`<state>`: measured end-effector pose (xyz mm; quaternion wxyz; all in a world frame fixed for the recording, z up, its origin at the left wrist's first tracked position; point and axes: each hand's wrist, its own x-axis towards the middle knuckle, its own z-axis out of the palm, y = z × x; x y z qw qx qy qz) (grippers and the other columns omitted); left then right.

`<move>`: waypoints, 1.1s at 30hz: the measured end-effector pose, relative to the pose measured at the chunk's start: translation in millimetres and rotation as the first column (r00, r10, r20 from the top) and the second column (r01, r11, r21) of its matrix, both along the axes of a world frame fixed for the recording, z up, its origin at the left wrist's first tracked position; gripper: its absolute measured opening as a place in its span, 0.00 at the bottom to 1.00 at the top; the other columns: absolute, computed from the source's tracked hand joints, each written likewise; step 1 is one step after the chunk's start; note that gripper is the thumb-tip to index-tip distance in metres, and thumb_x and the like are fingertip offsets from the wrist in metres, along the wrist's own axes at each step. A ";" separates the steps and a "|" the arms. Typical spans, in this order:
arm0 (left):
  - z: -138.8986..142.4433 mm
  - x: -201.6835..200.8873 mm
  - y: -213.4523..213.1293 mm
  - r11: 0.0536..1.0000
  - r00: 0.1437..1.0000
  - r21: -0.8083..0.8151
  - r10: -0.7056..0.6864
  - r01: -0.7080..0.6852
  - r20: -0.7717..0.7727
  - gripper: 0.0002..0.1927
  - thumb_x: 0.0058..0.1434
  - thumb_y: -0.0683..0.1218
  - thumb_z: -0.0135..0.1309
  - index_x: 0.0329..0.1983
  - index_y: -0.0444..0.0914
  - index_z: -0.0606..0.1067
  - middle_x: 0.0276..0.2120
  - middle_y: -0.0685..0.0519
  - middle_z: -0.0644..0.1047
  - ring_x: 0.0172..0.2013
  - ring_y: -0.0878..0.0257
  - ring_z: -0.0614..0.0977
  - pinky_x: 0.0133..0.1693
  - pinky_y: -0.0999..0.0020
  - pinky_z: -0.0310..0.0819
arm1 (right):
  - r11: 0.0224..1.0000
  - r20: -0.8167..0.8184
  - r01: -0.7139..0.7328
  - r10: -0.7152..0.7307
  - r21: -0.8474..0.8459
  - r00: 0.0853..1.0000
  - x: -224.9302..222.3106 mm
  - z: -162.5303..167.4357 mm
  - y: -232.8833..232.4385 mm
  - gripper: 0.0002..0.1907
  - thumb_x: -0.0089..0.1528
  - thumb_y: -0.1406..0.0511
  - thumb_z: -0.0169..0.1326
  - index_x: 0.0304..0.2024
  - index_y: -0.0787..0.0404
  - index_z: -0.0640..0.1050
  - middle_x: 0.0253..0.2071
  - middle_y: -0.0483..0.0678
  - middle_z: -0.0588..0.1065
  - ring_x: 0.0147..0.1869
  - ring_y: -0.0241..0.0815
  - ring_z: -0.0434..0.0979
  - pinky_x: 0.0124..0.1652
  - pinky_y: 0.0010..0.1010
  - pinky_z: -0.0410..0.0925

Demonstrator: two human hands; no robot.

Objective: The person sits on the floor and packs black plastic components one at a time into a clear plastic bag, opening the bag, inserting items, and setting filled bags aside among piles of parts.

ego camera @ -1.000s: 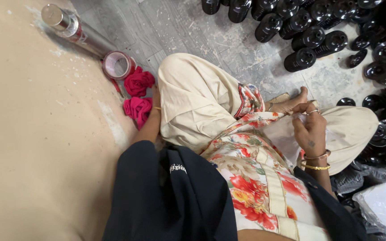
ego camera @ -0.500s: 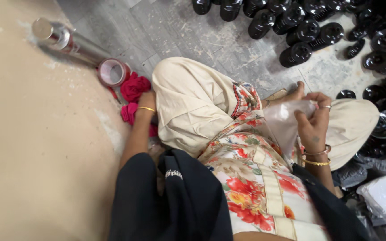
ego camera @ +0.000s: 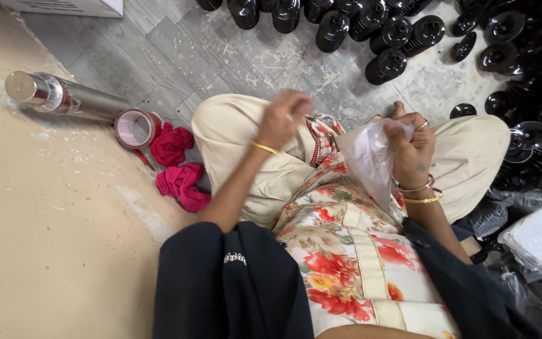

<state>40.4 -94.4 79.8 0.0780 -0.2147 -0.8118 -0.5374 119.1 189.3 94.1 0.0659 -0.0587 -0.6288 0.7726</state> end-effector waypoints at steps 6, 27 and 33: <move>34.4 46.8 90.6 0.954 0.961 0.128 -0.265 0.273 -0.075 0.24 0.60 0.52 0.61 0.54 0.36 0.71 0.45 0.43 0.77 0.44 0.49 0.81 0.46 0.61 0.75 | 0.935 -0.202 0.020 0.055 0.354 0.978 1.3 7.0 -8.4 0.07 0.65 0.79 0.52 0.37 0.64 0.72 0.37 0.42 0.71 0.47 0.29 0.68 0.80 0.41 0.53; 87.9 89.9 193.4 0.945 0.985 0.285 -0.138 0.162 -0.104 0.05 0.68 0.44 0.57 0.44 0.39 0.75 0.36 0.55 0.76 0.33 0.67 0.81 0.38 0.73 0.77 | 0.947 -0.200 0.077 -0.014 0.311 0.980 75.1 -7.5 114.8 0.06 0.66 0.70 0.50 0.45 0.66 0.74 0.44 0.44 0.74 0.47 0.32 0.71 0.49 0.23 0.66; 86.0 136.8 251.0 0.913 0.928 0.227 -0.286 0.339 -0.238 0.06 0.68 0.47 0.57 0.45 0.42 0.75 0.38 0.56 0.77 0.36 0.64 0.81 0.41 0.70 0.79 | 0.818 -0.188 0.215 -0.133 0.534 0.973 141.9 -10.2 180.4 0.07 0.68 0.67 0.52 0.44 0.67 0.73 0.39 0.44 0.71 0.39 0.34 0.68 0.38 0.23 0.62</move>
